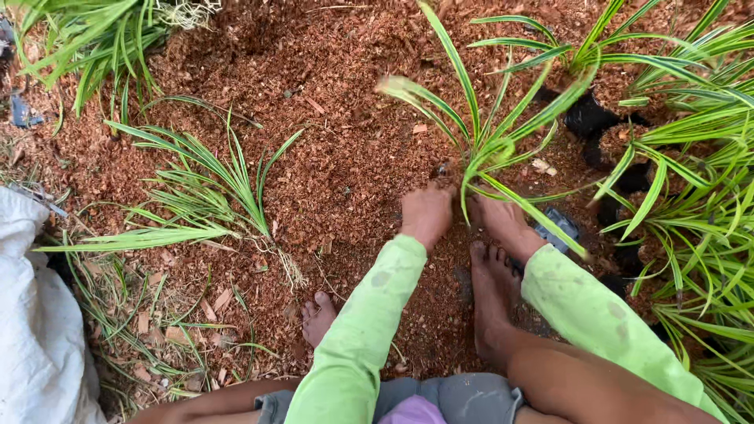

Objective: The person plants small green plants into a bed of reddish-brown mulch. They use their hands to dig small holes, place the plants inside, and cover the roots with the mulch. The person also handles a small black plastic pot during the process.

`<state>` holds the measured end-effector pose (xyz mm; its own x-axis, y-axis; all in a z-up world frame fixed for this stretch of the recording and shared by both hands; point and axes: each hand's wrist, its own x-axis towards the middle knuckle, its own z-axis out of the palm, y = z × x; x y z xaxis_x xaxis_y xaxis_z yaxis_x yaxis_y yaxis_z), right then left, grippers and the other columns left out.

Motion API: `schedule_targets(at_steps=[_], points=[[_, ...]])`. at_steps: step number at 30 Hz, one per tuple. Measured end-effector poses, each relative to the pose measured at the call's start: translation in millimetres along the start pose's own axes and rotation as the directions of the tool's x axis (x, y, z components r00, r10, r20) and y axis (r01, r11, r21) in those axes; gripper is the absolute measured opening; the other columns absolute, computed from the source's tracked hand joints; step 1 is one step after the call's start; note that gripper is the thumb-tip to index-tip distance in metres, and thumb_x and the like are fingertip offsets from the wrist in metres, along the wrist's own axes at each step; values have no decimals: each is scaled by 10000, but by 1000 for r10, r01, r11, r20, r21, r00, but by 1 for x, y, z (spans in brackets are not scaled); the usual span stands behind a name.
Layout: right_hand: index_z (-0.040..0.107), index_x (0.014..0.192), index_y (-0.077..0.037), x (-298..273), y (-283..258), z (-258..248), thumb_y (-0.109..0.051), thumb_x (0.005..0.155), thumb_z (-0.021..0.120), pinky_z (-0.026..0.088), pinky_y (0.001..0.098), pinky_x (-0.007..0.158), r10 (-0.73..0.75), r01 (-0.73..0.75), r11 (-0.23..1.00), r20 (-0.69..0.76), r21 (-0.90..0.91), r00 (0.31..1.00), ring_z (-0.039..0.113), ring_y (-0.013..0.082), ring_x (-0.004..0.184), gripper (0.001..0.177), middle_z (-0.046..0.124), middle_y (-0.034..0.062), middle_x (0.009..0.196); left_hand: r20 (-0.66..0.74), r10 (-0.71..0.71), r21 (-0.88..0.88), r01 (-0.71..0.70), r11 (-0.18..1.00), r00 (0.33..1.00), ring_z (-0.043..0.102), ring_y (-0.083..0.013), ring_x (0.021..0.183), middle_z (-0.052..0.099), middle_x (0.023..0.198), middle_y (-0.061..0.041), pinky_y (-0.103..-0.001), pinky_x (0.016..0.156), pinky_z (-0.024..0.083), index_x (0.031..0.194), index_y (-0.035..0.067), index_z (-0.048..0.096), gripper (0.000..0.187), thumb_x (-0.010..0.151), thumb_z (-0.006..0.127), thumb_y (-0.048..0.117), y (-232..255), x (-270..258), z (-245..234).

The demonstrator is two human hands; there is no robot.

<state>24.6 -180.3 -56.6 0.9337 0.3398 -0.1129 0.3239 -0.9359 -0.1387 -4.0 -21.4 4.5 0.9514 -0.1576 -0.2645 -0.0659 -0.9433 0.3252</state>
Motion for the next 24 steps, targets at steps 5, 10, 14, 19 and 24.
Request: schedule_targets(at_steps=[5,10,14,19,24], points=[[522,999,-186,-7,18,-21,-267,944,468,520,473,633,-89,66,963,77,261,993,648,301,669,112,624,41,703,-62,8,-61,-12,998,998,685,-428,750,638,832,-174,-539,602,552,864,58,698,164,782,560,90,-16,18,42],[505,1154,-170,-25,-13,-52,-280,889,524,511,550,666,-191,154,898,52,412,980,657,397,709,287,657,166,779,123,-53,-68,62,996,991,692,-359,809,628,1120,-228,-522,702,581,1100,230,694,316,927,461,105,-29,18,41],[574,1043,-268,-22,-4,-18,-303,876,589,557,358,649,-182,179,943,-16,281,983,683,200,655,172,685,-25,767,125,-40,10,39,999,991,707,-348,766,671,962,-179,-498,645,586,1015,171,728,285,894,484,91,-18,11,27],[549,968,-226,-34,1,-14,-313,861,636,526,420,649,69,-59,829,4,556,998,661,268,727,163,633,44,738,231,-192,-461,281,842,954,659,-458,911,633,1023,-237,-577,793,499,1113,135,657,325,921,396,149,-4,-10,-30],[403,1416,-212,-3,24,2,-372,721,818,381,556,1043,123,-71,611,-5,788,992,484,379,1227,825,470,191,1291,144,-6,-430,68,900,990,601,-425,1105,549,1272,-167,-618,983,402,1250,235,593,465,826,487,79,-24,-10,-5]])
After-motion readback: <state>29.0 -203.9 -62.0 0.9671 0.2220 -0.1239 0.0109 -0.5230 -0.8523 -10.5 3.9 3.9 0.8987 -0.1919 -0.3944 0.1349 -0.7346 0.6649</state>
